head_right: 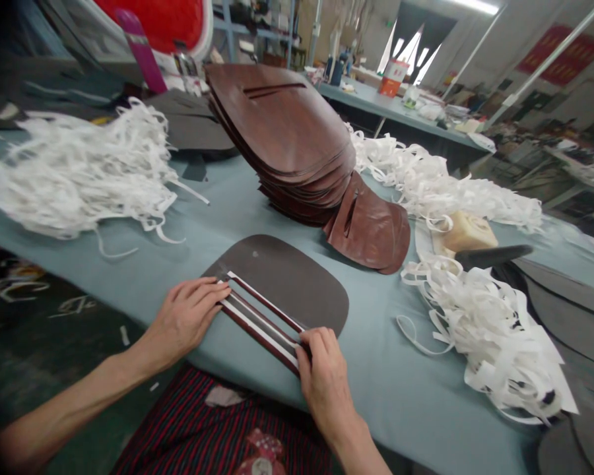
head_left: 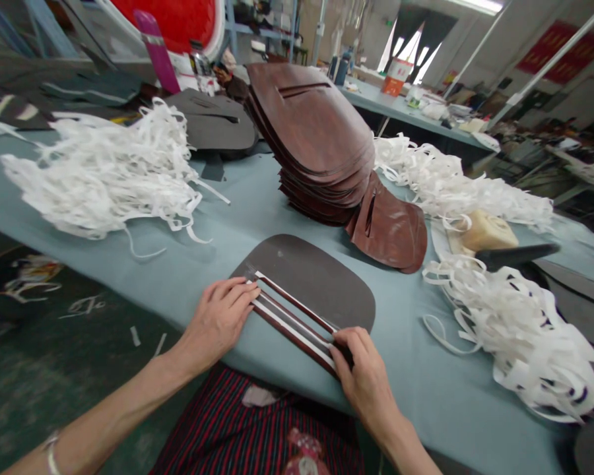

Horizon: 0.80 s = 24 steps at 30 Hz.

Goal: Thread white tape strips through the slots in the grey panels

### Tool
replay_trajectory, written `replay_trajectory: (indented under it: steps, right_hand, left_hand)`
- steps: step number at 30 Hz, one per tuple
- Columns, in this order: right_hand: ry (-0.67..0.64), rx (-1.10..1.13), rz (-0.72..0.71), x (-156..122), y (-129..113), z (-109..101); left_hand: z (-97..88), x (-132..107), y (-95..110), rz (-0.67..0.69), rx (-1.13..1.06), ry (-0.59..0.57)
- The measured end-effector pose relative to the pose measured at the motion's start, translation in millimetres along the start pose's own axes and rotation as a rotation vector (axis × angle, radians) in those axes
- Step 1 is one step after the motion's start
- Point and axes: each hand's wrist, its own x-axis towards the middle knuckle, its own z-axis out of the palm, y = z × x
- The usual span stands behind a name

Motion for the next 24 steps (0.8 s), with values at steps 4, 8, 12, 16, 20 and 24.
replay_trajectory:
  steps: [4,8,12,16,20,24]
  right_hand:
    - [0.031,0.046,0.026,3.5,2.9,3.2]
    - [-0.006,-0.087,-0.01,6.9,1.7,3.6]
    - [-0.102,-0.317,-0.072,15.4,-1.7,2.5]
    - [-0.156,-0.499,-0.124,22.0,-4.6,3.5]
    - [-0.103,-0.383,-0.056,21.0,-3.0,4.3]
    - [-0.072,-0.199,-0.105,14.6,0.0,1.3]
  left_hand:
    - [-2.2,7.2,35.7,-0.022,-0.062,0.016]
    - [4.4,13.5,89.2,0.073,-0.275,-0.054]
    - [17.8,11.1,110.7,0.08,-0.35,-0.118]
    - [25.6,5.9,105.0,0.094,-0.36,-0.105]
    - [22.8,6.2,103.5,0.084,-0.354,-0.124]
    - [16.9,10.2,107.5,0.048,-0.362,-0.171]
